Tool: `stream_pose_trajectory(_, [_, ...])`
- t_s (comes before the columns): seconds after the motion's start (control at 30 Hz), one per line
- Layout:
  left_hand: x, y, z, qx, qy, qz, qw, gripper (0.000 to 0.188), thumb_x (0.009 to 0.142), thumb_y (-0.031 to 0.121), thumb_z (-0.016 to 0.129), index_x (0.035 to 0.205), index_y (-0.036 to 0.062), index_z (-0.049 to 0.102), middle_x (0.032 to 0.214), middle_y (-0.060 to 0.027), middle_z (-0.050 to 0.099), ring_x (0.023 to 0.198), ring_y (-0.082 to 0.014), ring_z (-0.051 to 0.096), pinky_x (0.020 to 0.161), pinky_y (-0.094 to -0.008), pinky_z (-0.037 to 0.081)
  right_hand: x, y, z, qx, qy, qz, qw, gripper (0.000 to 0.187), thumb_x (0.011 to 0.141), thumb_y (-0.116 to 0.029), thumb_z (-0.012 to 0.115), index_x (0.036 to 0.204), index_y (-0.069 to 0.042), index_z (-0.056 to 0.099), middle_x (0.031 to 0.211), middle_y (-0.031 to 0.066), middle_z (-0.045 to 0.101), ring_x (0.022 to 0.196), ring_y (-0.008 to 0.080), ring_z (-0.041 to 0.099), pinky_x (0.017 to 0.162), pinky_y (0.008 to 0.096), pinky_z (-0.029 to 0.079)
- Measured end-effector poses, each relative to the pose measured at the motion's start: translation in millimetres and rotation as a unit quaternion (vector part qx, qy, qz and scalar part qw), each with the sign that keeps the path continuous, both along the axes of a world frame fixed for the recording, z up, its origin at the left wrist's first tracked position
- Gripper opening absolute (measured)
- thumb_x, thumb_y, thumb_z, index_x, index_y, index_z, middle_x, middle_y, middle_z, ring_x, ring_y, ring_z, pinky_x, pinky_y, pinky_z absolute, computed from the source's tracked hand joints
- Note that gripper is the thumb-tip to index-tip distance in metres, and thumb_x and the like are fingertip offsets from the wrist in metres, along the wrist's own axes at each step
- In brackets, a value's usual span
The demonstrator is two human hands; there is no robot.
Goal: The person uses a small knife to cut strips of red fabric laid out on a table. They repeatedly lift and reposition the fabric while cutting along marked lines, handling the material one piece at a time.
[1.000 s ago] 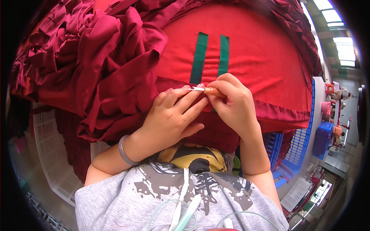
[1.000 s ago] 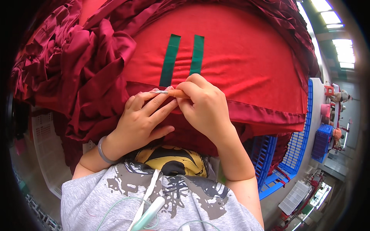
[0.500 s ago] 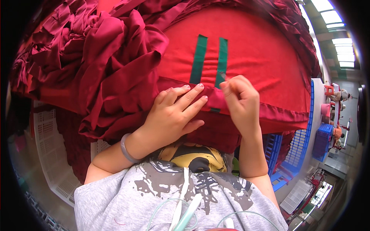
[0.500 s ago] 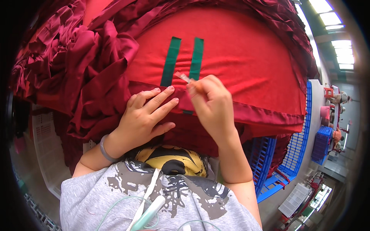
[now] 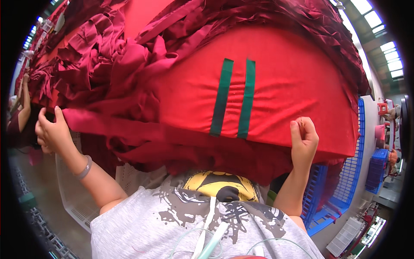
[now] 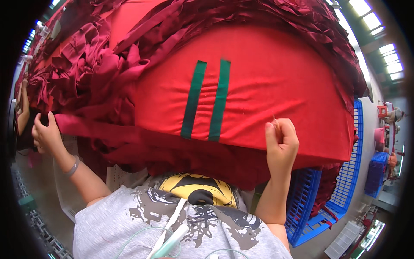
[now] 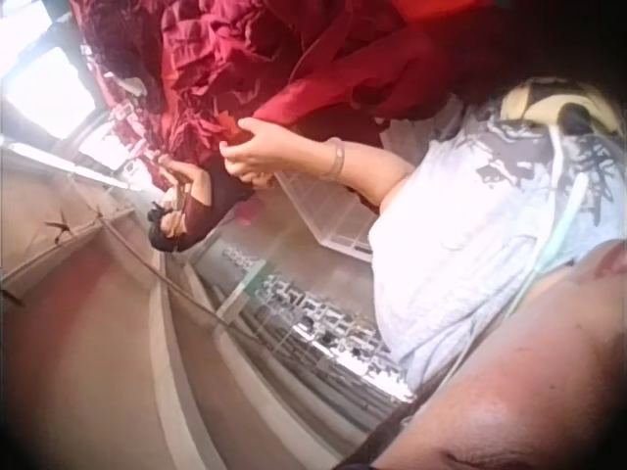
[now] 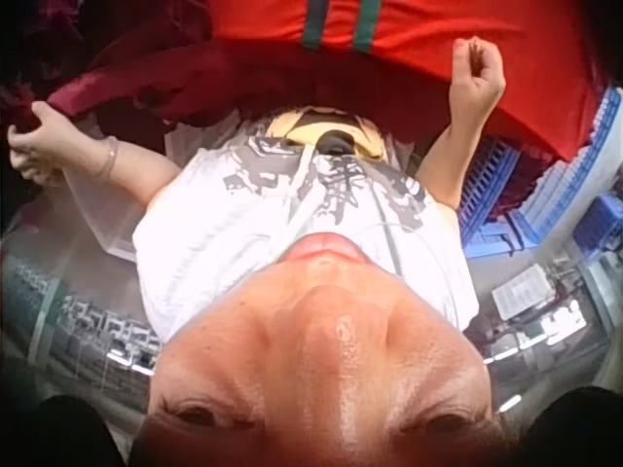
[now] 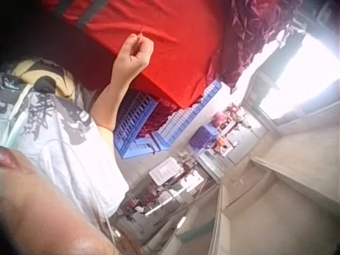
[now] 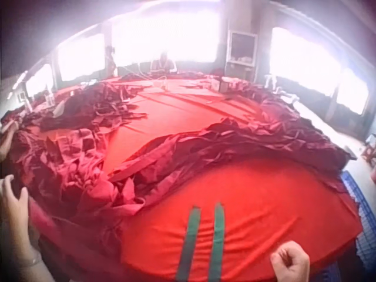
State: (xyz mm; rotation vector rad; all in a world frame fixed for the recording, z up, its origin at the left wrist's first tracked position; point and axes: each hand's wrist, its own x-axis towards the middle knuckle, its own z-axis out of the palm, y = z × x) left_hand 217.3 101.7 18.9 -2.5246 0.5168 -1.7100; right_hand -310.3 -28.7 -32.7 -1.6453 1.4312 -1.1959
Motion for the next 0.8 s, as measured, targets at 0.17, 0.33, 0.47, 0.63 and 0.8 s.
stream_pose_trajectory(0.17, [-114.6,-96.9,26.3,-0.051,0.130,-0.540,0.830,0.033,0.083,0.018,0.070,0.110,-0.0002,0.065,0.115,-0.0154,0.065,0.113,-0.0325,0.057,0.099,-0.0416,0.042,-12.8,13.8,-12.9,-0.031,0.002,0.018,0.999,0.036,0.086,0.003,0.067,0.065,-0.004,0.038,0.071,-0.0010,0.042,0.062,0.0045,0.031,0.052,0.0234,0.024])
stream_pose_trajectory(0.33, [-205.8,-227.3,-5.4,0.111,0.431,-0.568,0.693,0.042,0.093,0.026,0.052,0.120,-0.0045,0.060,0.122,-0.0273,0.061,0.118,-0.0397,0.057,0.101,-0.0437,0.044,-2.3,27.5,12.3,-0.030,0.024,0.034,0.999,0.036,0.086,0.002,0.068,0.063,-0.003,0.040,0.071,0.0003,0.046,0.058,0.0044,0.030,0.050,0.0238,0.023])
stream_pose_trajectory(0.47, [-231.1,-278.1,-30.7,0.218,0.572,-0.388,0.690,0.033,0.090,0.018,0.052,0.115,-0.0014,0.061,0.124,-0.0187,0.062,0.107,-0.0377,0.064,0.098,-0.0430,0.050,-19.4,40.8,17.2,-0.045,0.020,0.013,0.999,0.036,0.087,0.002,0.067,0.064,-0.003,0.040,0.071,-0.0004,0.047,0.059,0.0034,0.029,0.051,0.0227,0.022])
stream_pose_trajectory(0.63, [-242.0,-227.2,-41.1,0.134,0.472,-0.602,0.630,0.036,0.085,0.023,0.062,0.118,0.0077,0.066,0.101,-0.0173,0.068,0.096,-0.0347,0.066,0.083,-0.0447,0.052,-41.7,50.5,10.5,-0.042,-0.013,-0.028,0.999,0.035,0.087,0.003,0.066,0.064,-0.004,0.042,0.072,-0.0008,0.049,0.059,0.0030,0.028,0.051,0.0222,0.022])
stream_pose_trajectory(0.8, [-234.1,-154.4,-39.4,0.135,0.433,-0.691,0.563,0.027,0.085,0.012,0.067,0.112,0.0085,0.069,0.088,-0.0152,0.066,0.080,-0.0332,0.064,0.070,-0.0399,0.050,-42.7,46.4,9.2,-0.053,-0.015,-0.046,0.997,0.034,0.088,0.002,0.066,0.064,-0.004,0.042,0.073,-0.0002,0.049,0.059,0.0035,0.029,0.052,0.0226,0.022])
